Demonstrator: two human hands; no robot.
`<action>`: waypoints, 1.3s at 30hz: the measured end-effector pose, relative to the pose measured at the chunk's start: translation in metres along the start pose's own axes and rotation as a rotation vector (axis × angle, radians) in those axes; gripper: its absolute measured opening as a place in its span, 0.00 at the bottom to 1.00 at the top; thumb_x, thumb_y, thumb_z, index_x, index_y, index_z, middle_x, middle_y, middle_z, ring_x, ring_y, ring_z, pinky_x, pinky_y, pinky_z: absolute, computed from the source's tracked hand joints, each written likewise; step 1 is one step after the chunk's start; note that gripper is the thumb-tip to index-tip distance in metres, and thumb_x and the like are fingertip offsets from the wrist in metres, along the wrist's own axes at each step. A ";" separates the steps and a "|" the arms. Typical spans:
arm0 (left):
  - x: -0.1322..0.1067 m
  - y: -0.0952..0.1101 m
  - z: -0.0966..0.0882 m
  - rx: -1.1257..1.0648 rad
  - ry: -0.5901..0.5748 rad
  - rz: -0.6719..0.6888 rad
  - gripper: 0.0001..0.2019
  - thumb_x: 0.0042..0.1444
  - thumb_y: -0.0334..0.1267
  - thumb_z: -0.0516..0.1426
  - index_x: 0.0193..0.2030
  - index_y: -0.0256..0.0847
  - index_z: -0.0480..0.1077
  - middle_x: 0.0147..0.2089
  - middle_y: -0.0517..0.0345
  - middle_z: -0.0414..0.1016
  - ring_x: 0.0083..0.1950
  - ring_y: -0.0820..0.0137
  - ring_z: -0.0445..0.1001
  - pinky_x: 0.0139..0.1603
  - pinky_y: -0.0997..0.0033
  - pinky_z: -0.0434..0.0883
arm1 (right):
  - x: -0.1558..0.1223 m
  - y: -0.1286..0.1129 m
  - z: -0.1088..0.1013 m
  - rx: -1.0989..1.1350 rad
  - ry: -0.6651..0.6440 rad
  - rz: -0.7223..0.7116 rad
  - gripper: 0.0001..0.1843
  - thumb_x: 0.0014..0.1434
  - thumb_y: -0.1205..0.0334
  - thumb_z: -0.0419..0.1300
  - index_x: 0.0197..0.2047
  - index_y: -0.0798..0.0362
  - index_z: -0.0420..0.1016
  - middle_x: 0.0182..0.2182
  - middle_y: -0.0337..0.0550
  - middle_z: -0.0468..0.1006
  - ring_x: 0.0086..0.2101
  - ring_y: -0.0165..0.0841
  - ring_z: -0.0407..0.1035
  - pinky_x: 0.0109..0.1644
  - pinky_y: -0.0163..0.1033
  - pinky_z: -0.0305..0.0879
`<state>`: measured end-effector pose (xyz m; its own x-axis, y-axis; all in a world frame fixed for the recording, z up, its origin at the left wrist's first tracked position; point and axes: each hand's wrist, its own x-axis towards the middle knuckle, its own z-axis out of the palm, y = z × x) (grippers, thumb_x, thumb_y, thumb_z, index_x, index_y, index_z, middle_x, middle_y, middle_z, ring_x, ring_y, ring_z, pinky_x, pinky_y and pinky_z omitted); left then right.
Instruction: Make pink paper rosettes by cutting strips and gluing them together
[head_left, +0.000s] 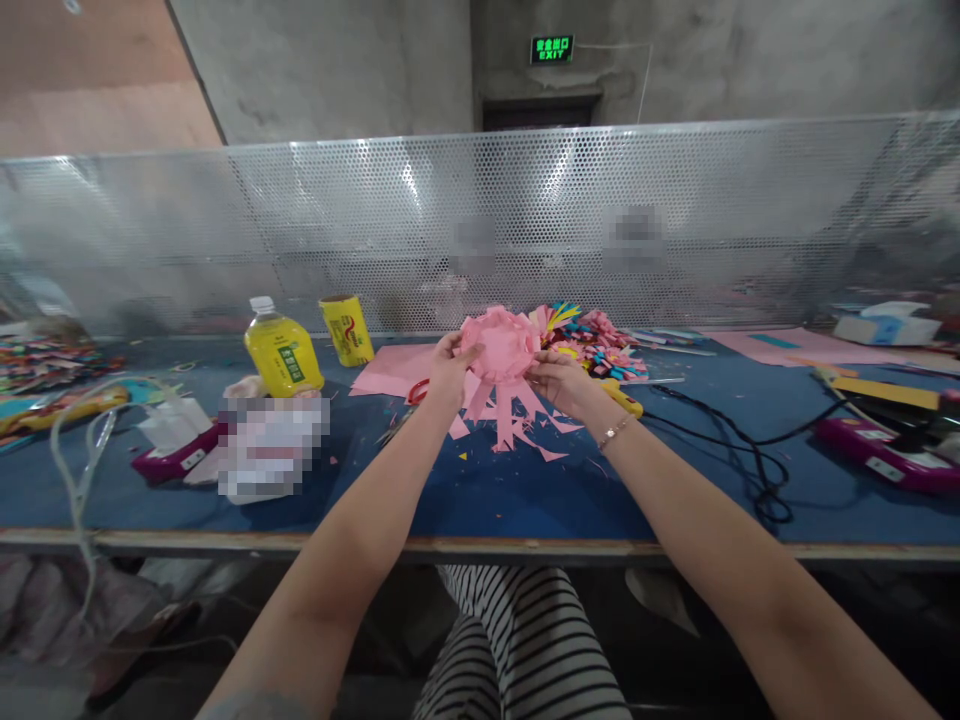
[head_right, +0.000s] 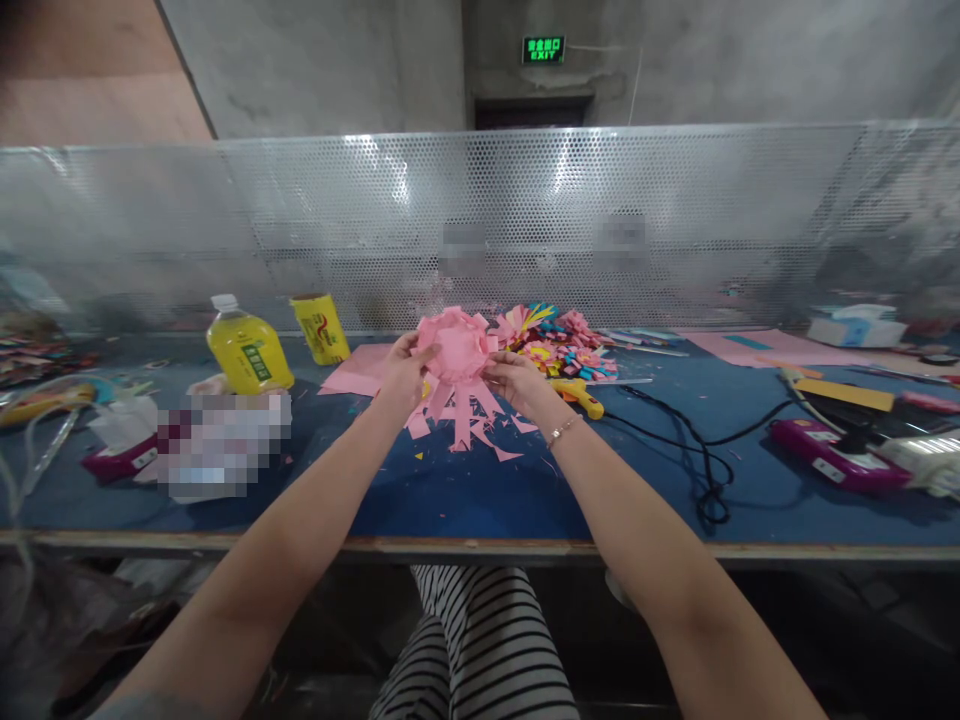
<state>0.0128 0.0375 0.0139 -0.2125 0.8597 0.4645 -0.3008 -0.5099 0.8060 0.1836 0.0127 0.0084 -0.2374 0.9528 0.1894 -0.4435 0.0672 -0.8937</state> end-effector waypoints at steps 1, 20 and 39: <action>0.000 0.000 0.000 0.017 0.000 0.007 0.13 0.38 0.31 0.58 0.35 0.39 0.66 0.35 0.59 0.70 0.32 0.77 0.69 0.34 0.75 0.66 | 0.000 0.000 0.000 0.003 -0.008 0.001 0.12 0.36 0.74 0.62 0.27 0.53 0.68 0.20 0.34 0.73 0.24 0.24 0.68 0.29 0.29 0.64; 0.000 -0.001 0.000 -0.095 -0.038 0.043 0.13 0.32 0.32 0.62 0.30 0.39 0.67 0.28 0.61 0.69 0.28 0.76 0.67 0.32 0.73 0.66 | 0.000 -0.001 0.001 0.070 -0.081 0.058 0.12 0.37 0.77 0.59 0.27 0.53 0.68 0.22 0.34 0.74 0.26 0.24 0.68 0.32 0.30 0.62; -0.003 0.003 0.001 -0.180 -0.022 0.013 0.13 0.31 0.31 0.62 0.26 0.38 0.64 0.24 0.65 0.66 0.24 0.80 0.64 0.27 0.77 0.63 | 0.004 0.006 0.000 -0.058 -0.155 -0.148 0.12 0.40 0.65 0.65 0.30 0.53 0.68 0.25 0.32 0.72 0.27 0.22 0.66 0.35 0.30 0.61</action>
<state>0.0133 0.0331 0.0152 -0.1981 0.8524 0.4839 -0.4599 -0.5168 0.7221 0.1798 0.0163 0.0038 -0.3053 0.8745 0.3770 -0.4343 0.2244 -0.8724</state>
